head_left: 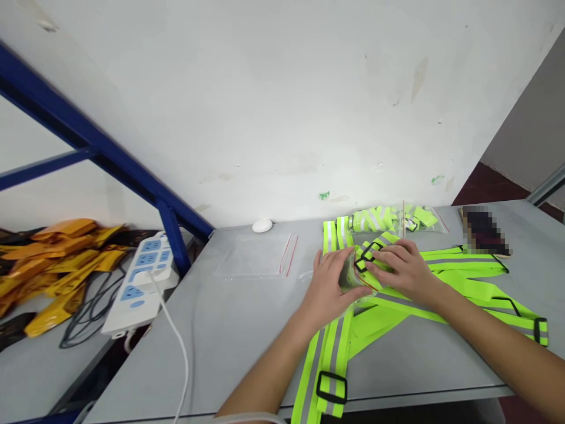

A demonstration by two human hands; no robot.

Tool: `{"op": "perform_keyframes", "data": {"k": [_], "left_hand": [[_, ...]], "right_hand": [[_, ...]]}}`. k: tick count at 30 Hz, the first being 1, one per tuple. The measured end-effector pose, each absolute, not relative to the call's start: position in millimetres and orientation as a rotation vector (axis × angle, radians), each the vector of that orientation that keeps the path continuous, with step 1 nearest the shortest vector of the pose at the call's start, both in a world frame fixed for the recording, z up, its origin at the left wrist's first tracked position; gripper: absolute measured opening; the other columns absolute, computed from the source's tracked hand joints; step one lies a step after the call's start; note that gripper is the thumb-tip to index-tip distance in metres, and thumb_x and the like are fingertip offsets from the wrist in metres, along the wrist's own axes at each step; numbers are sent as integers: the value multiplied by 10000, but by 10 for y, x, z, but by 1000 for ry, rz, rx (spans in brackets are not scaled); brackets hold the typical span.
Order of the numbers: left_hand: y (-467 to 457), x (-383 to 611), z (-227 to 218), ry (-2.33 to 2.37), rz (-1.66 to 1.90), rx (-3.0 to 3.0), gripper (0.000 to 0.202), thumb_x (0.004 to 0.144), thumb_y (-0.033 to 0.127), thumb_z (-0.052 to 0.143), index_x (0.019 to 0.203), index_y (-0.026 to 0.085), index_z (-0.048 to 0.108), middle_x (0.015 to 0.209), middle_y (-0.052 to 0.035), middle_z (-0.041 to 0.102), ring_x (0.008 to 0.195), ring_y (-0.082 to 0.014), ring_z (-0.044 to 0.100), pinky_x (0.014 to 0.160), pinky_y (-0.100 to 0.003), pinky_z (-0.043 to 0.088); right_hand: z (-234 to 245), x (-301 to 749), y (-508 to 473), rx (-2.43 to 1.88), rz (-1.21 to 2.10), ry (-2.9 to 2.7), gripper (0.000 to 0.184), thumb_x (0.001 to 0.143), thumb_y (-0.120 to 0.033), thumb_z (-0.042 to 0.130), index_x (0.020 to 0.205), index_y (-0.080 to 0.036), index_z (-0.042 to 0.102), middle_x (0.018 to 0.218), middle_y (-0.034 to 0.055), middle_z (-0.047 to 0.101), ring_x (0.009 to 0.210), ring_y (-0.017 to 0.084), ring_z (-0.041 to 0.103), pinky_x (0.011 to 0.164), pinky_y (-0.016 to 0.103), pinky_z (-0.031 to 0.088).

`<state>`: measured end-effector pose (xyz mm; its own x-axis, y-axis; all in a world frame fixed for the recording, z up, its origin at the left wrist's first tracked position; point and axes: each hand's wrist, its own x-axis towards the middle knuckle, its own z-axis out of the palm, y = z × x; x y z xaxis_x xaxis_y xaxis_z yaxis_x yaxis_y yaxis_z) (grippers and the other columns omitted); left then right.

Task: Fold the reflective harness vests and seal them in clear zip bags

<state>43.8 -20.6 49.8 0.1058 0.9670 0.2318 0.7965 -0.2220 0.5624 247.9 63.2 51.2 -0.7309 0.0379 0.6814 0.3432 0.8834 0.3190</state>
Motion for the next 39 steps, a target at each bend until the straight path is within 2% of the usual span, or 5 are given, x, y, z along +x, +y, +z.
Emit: {"op": "perform_keyframes", "data": {"k": [6, 16, 25, 33, 39], "left_hand": [[-204, 373, 458, 1580, 979, 1828, 631, 818, 498, 661, 1354, 233, 461, 1310, -119, 561, 1234, -287, 510, 1036, -445, 417], [-204, 257, 513, 1635, 792, 1822, 624, 852, 519, 603, 1396, 271, 428, 1221, -85, 595, 1167, -266, 542, 978, -414, 446], [-86, 246, 597, 1599, 808, 1804, 279, 932, 421, 458, 812, 207, 590, 834, -21, 616, 882, -211, 574, 814, -335, 442], [-112, 240, 683, 1441, 909, 1417, 347, 930, 528, 432, 804, 206, 465, 649, 55, 488, 551, -118, 495, 534, -238, 394], [-111, 280, 903, 1159, 810, 1146, 412, 846, 603, 563, 858, 200, 482, 711, 49, 526, 595, -100, 530, 571, -229, 455]], "right_hand": [[558, 2492, 626, -240, -551, -2366, 137, 851, -139, 659, 936, -243, 632, 982, 26, 674, 989, 168, 527, 881, 368, 378], [521, 2513, 679, -260, -429, -2439, 140, 861, -134, 648, 953, -240, 643, 1044, 44, 662, 1060, 197, 495, 911, 388, 394], [458, 2460, 640, -241, -449, -2347, 124, 857, -138, 662, 902, -248, 625, 1014, 15, 676, 1001, 171, 537, 895, 367, 427], [483, 2390, 521, -203, -413, -2045, 239, 758, -96, 748, 831, -263, 593, 916, -4, 677, 945, 158, 565, 841, 350, 468], [519, 2395, 488, -212, -403, -1961, 249, 755, -75, 732, 801, -265, 579, 904, -10, 656, 918, 160, 561, 794, 344, 482]]}}
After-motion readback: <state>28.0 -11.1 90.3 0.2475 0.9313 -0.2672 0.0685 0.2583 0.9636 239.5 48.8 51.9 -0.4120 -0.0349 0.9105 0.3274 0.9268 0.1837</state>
